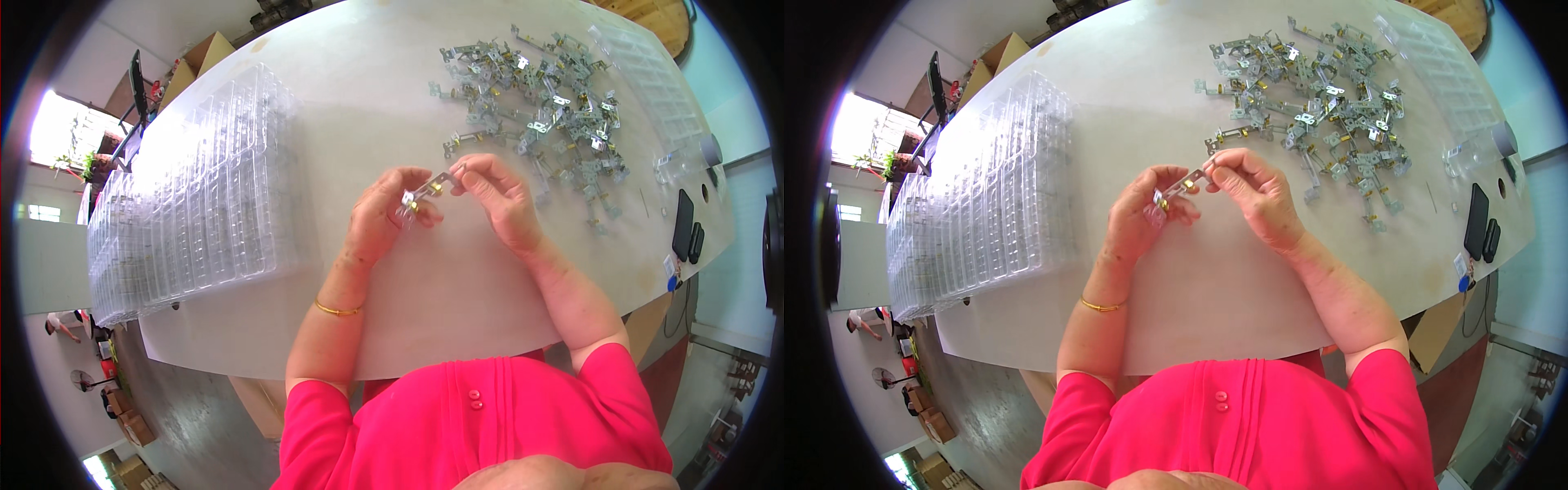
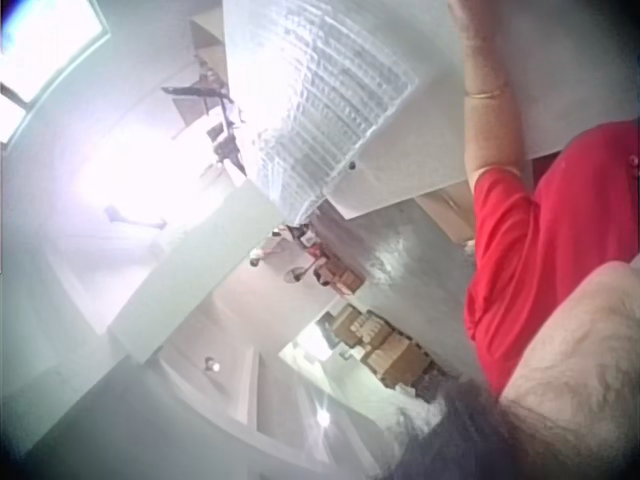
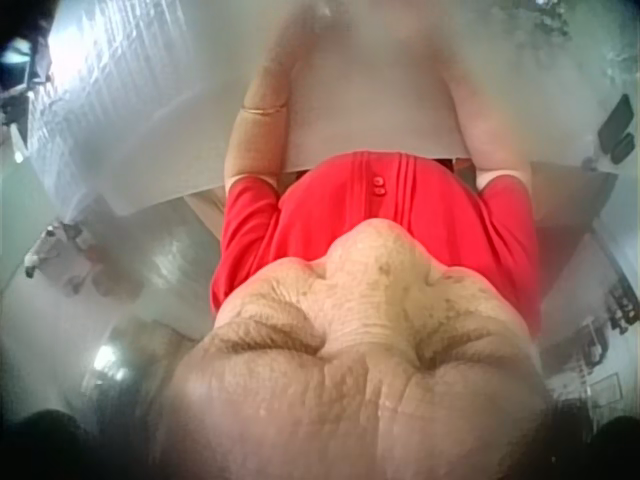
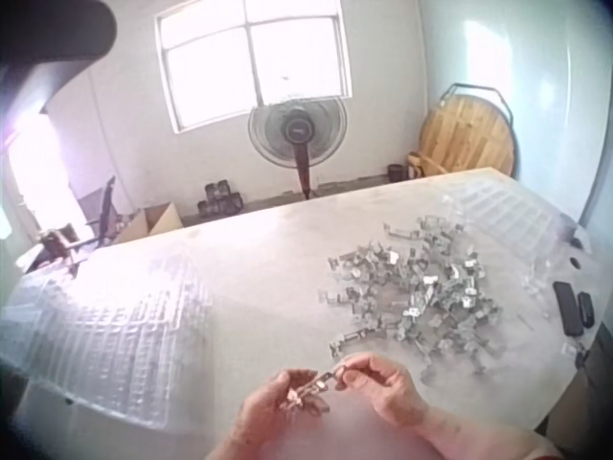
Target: The person picks up a metal bracket and a pin from the table, inserts the pin into the bracket by hand, and places the assembled unit into a plastic tray, repeating the process.
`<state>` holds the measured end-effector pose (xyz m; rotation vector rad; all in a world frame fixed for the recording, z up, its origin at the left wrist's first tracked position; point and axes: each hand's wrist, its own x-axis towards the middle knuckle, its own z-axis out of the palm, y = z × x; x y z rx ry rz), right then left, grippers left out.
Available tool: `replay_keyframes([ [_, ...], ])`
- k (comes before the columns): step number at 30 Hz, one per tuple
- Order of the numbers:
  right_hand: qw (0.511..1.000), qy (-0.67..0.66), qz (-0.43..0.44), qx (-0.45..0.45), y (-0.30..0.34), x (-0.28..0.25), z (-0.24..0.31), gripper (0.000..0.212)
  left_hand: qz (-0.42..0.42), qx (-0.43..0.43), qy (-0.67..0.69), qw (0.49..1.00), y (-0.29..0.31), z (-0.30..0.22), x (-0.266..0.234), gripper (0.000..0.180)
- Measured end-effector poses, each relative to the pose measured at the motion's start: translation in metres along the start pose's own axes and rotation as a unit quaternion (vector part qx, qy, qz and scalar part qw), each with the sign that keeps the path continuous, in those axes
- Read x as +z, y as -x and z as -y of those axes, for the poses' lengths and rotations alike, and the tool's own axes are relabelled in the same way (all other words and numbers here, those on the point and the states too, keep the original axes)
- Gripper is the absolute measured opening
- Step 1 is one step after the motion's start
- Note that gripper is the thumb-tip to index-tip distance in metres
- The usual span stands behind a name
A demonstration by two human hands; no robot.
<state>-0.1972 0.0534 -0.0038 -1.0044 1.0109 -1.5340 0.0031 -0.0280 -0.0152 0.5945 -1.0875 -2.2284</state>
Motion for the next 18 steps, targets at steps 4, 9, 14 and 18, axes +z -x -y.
replay_keyframes([
  [4,0.994,-0.097,-0.04,0.04,-0.004,-0.006,-0.004,0.01,0.005,0.114,-0.084,0.99,0.001,0.007,0.011,0.038],
  [9,0.988,-0.105,-0.041,0.102,-0.003,0.0,-0.004,0.011,0.008,0.156,-0.133,0.979,-0.002,0.013,0.004,0.036],
  [14,0.995,0.081,-0.057,0.029,0.0,0.003,-0.01,0.009,-0.06,0.157,-0.161,0.973,-0.004,0.01,0.006,0.03],
  [18,0.997,0.077,-0.004,0.004,0.004,0.009,-0.005,0.008,-0.037,0.083,-0.081,0.993,0.003,0.005,0.006,0.033],
])
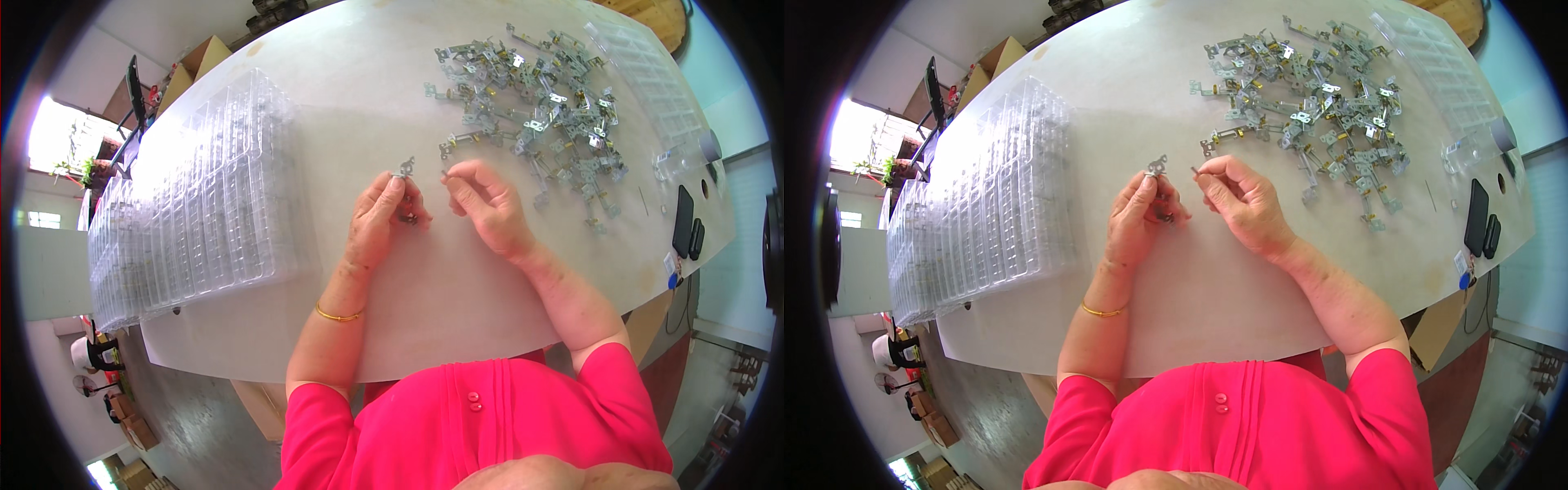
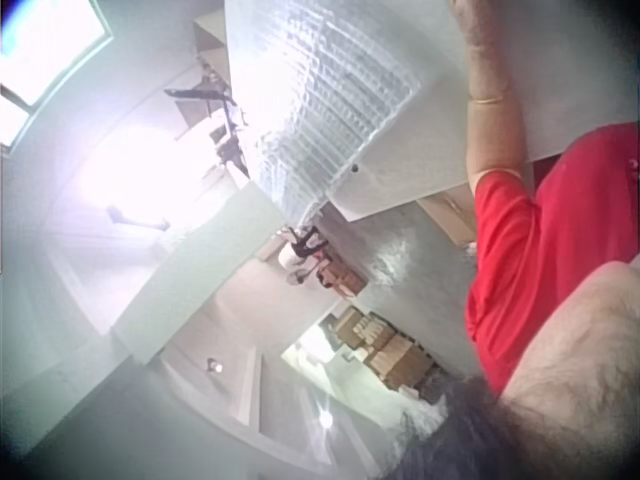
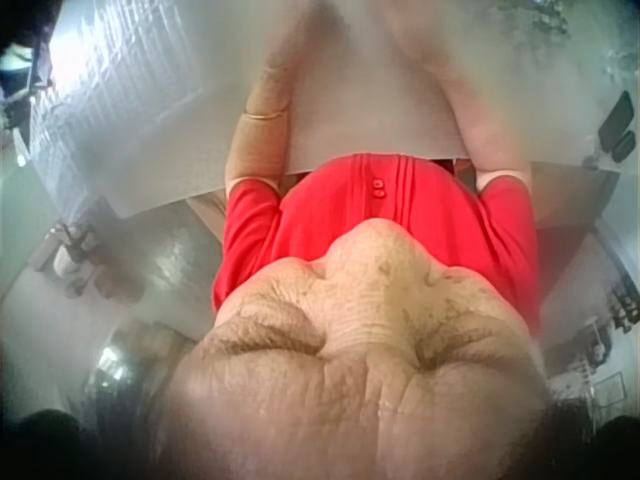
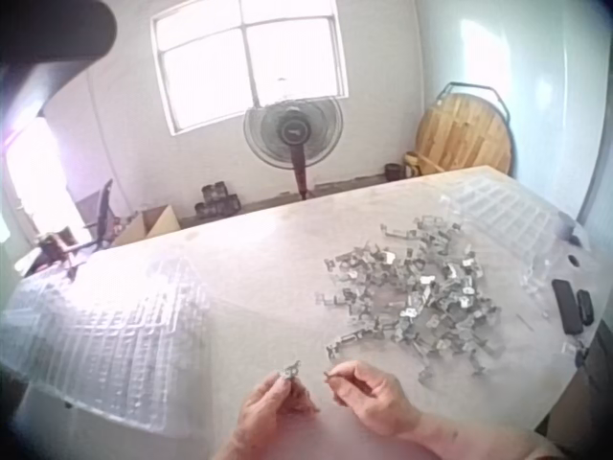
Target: The person picks up a metal bracket and a pin from the table, inserts the pin into the bracket by hand, and places the assembled unit into a plastic tray, repeating the process.
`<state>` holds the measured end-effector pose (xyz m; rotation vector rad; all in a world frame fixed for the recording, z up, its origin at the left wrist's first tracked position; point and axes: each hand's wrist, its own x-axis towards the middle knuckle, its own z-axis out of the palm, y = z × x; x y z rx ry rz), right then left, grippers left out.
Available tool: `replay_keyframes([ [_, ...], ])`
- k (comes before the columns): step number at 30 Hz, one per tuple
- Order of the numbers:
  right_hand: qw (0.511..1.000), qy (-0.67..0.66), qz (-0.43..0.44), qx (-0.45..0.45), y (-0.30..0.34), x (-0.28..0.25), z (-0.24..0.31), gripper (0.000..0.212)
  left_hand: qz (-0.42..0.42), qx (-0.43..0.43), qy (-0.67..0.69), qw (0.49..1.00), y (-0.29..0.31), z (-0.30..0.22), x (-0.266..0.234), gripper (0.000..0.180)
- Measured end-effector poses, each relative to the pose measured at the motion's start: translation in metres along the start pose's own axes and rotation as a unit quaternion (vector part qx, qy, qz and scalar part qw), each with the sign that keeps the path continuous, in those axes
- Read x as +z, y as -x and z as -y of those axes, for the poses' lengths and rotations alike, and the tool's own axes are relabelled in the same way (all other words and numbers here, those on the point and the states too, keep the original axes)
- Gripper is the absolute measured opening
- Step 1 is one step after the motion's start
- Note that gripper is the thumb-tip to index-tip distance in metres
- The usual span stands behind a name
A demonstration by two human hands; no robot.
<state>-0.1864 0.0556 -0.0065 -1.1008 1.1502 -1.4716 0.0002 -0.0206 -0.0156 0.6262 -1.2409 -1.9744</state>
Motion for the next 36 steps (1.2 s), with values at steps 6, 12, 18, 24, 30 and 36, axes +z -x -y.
replay_keyframes([
  [6,0.997,0.079,0.007,-0.008,0.007,0.008,0.012,0.007,-0.039,-0.049,-0.092,0.994,0.004,-0.006,0.009,0.032],
  [12,0.996,0.086,0.006,-0.024,0.007,0.005,0.009,0.007,-0.044,-0.029,-0.163,0.985,0.004,-0.006,0.014,0.034],
  [18,0.991,0.126,0.0,-0.037,0.005,0.007,0.005,0.006,-0.06,-0.01,-0.198,0.978,0.006,-0.005,0.012,0.03],
  [24,0.987,0.152,-0.009,-0.055,0.006,0.005,0.002,0.008,-0.053,0.063,-0.298,0.951,0.003,0.002,0.014,0.027],
  [30,0.986,0.142,-0.016,-0.082,0.006,0.007,0.003,0.013,-0.066,0.092,-0.353,0.929,0.004,0.005,0.014,0.024],
  [36,0.967,0.209,-0.005,-0.149,0.004,0.006,0.001,0.01,-0.055,0.163,-0.415,0.894,0.004,0.011,0.014,0.019],
])
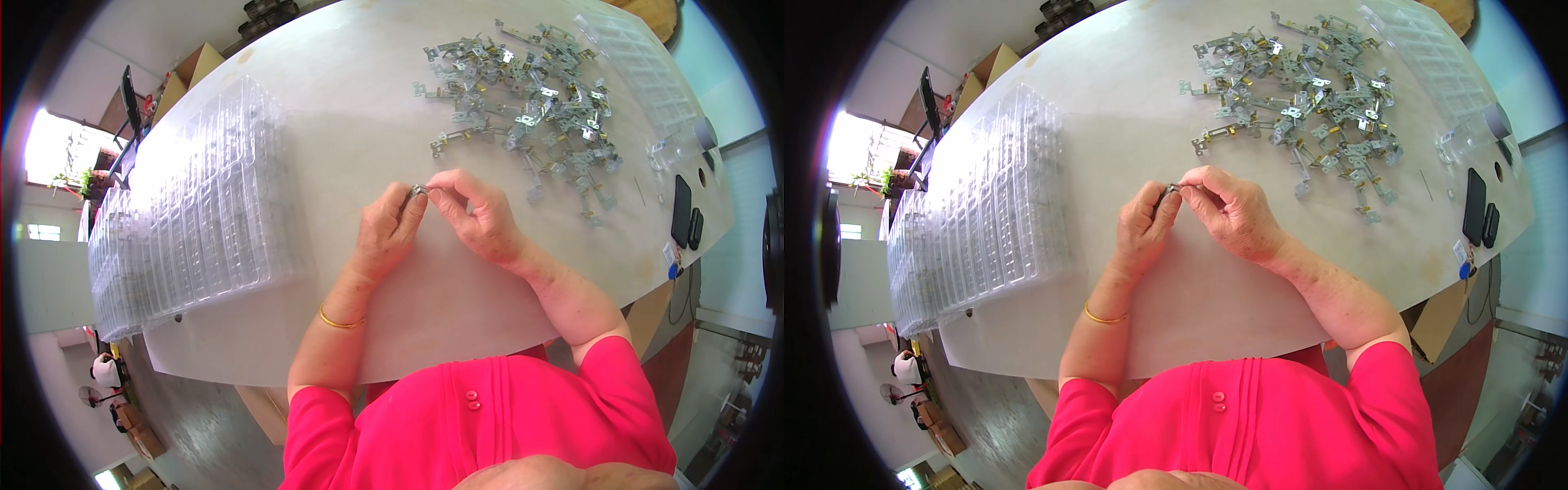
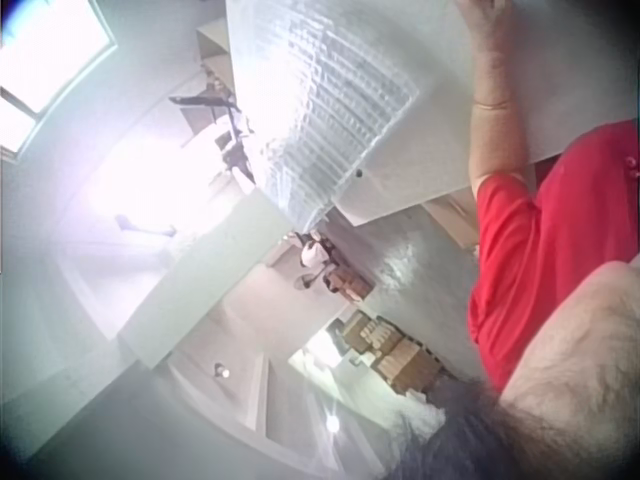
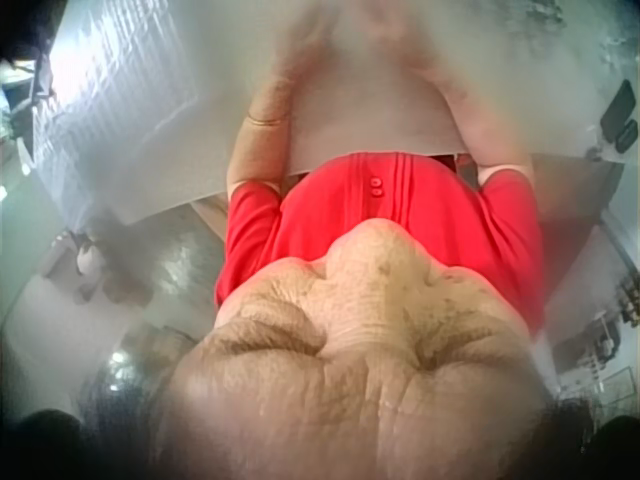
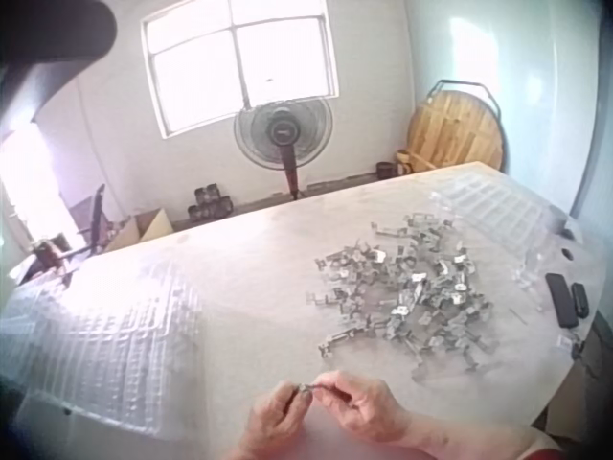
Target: The person picks up a metal bracket and a pin from the table, inserts the pin into the bracket by hand, and places the assembled unit into a plastic tray, repeating the process.
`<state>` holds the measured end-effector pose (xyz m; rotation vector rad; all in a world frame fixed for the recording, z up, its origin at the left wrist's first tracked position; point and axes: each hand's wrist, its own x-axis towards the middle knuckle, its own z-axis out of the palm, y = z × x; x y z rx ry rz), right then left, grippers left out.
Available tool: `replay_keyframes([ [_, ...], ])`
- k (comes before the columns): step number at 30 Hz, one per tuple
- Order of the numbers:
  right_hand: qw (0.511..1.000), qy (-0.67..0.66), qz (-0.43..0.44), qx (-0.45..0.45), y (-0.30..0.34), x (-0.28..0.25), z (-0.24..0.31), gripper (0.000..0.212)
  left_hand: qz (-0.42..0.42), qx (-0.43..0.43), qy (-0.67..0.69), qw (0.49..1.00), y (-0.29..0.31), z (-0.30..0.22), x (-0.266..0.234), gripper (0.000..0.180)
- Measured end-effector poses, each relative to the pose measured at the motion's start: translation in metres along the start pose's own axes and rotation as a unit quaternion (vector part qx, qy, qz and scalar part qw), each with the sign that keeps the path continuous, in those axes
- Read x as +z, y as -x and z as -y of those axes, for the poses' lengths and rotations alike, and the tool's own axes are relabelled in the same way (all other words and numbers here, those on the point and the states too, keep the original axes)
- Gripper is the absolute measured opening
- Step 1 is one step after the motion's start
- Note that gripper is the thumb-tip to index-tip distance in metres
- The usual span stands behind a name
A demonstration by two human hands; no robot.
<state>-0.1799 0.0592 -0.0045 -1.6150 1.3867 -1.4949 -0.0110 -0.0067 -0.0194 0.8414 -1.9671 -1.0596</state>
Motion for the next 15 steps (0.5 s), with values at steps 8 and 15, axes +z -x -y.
replay_keyframes([
  [8,0.994,0.039,-0.067,-0.075,-0.007,-0.003,0.0,0.006,0.028,0.111,-0.087,0.99,0.002,-0.002,0.004,0.024],
  [15,0.981,-0.131,-0.055,0.135,-0.004,-0.004,-0.001,0.008,0.05,-0.221,0.28,0.933,-0.005,-0.012,-0.011,0.031],
])
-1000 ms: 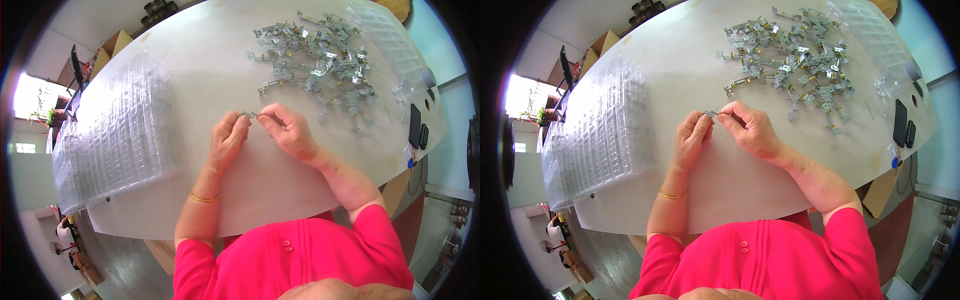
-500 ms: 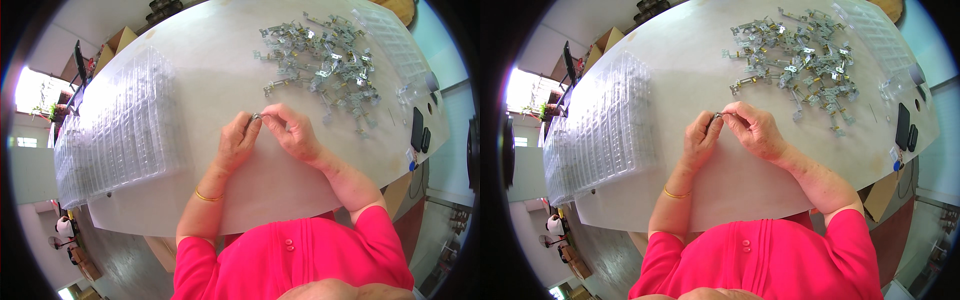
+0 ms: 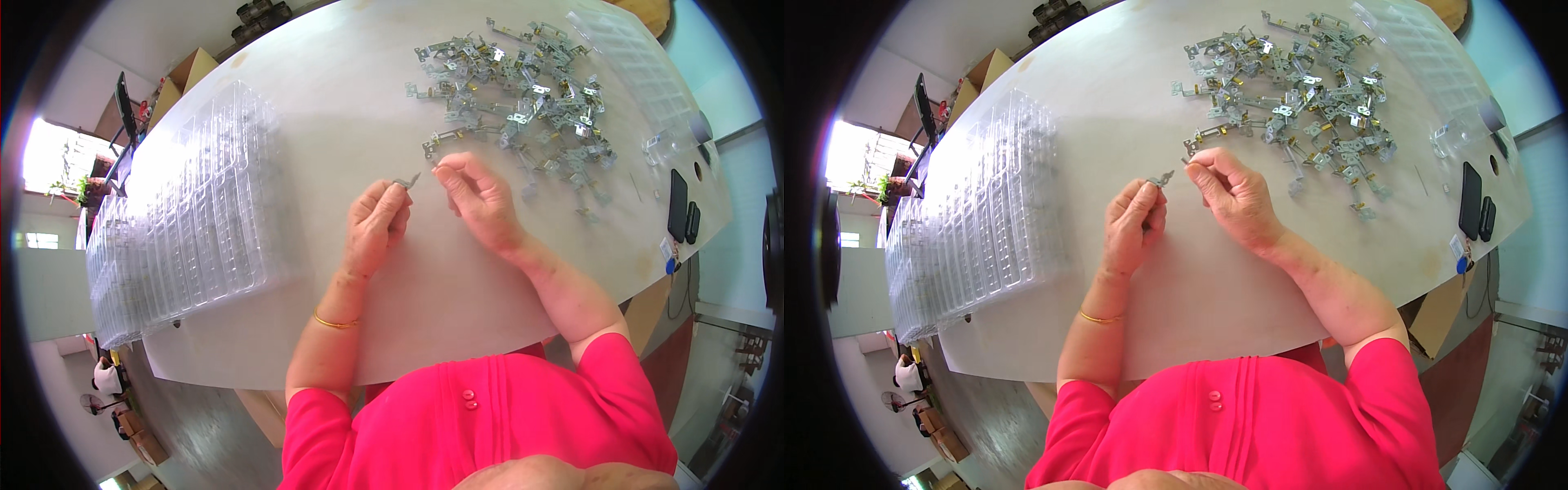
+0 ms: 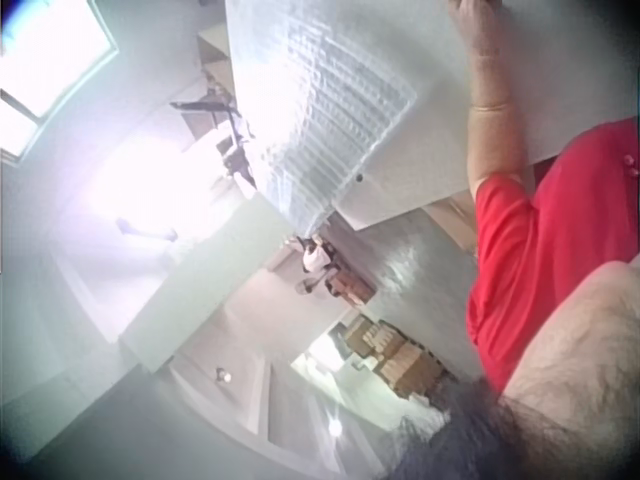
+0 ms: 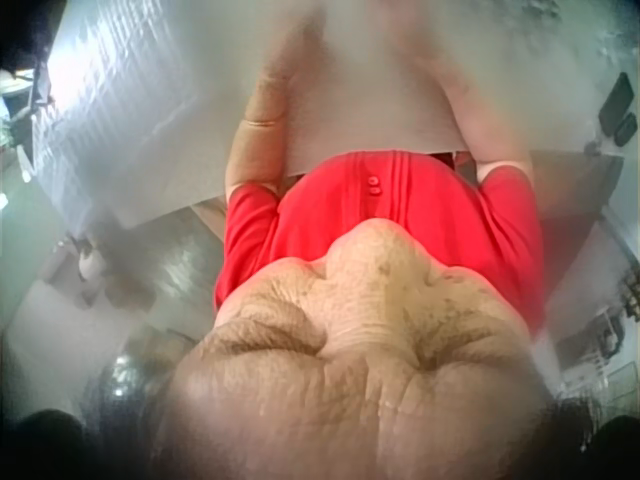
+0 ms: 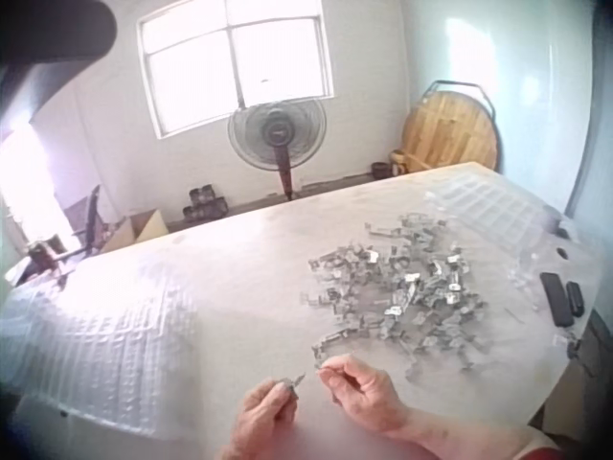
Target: The person picks up a metal bracket and a pin from the table, inserts the pin into the bracket by hand, and places the assembled unit into a plastic tray, repeating the process.
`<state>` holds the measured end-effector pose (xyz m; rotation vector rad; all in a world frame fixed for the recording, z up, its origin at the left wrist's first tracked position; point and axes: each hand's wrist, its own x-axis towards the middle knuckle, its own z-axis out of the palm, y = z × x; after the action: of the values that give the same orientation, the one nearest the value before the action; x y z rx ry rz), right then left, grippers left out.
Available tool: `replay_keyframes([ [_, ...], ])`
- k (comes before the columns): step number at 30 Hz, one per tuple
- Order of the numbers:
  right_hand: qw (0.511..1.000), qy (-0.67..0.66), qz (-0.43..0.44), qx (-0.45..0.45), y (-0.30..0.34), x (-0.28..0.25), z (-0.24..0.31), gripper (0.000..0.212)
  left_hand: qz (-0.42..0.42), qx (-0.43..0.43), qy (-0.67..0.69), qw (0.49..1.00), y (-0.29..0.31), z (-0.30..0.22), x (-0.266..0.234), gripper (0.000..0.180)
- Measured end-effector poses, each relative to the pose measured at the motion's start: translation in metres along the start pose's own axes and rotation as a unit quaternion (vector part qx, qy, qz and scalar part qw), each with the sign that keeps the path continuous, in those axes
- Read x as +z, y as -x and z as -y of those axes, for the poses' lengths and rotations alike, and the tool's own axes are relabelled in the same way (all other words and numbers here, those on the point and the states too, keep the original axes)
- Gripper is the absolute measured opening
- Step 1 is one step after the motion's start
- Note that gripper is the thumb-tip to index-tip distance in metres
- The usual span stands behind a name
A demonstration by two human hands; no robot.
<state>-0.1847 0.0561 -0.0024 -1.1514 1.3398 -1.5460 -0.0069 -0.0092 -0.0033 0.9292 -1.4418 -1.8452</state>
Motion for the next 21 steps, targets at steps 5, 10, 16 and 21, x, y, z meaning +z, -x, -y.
replay_keyframes([
  [5,0.997,0.073,0.028,-0.013,0.0023,0.0029,-0.0012,0.009,0.02,-0.014,0.121,0.992,-0.003,0.0044,-0.0057,0.03],
  [10,0.995,0.096,0.026,-0.022,0.0019,0.0036,-0.001,0.008,0.027,-0.009,0.114,0.993,-0.0037,0.0043,-0.0057,0.03],
  [16,0.995,0.094,0.03,-0.024,0.0015,0.0037,-0.0012,0.009,0.025,0.019,0.064,0.997,-0.0031,0.0069,-0.0058,0.03],
  [21,0.995,0.088,0.055,0.011,0.0012,0.0012,0.0005,0.007,0.002,0.057,-0.046,0.997,-0.0001,0.0022,-0.0038,0.03],
])
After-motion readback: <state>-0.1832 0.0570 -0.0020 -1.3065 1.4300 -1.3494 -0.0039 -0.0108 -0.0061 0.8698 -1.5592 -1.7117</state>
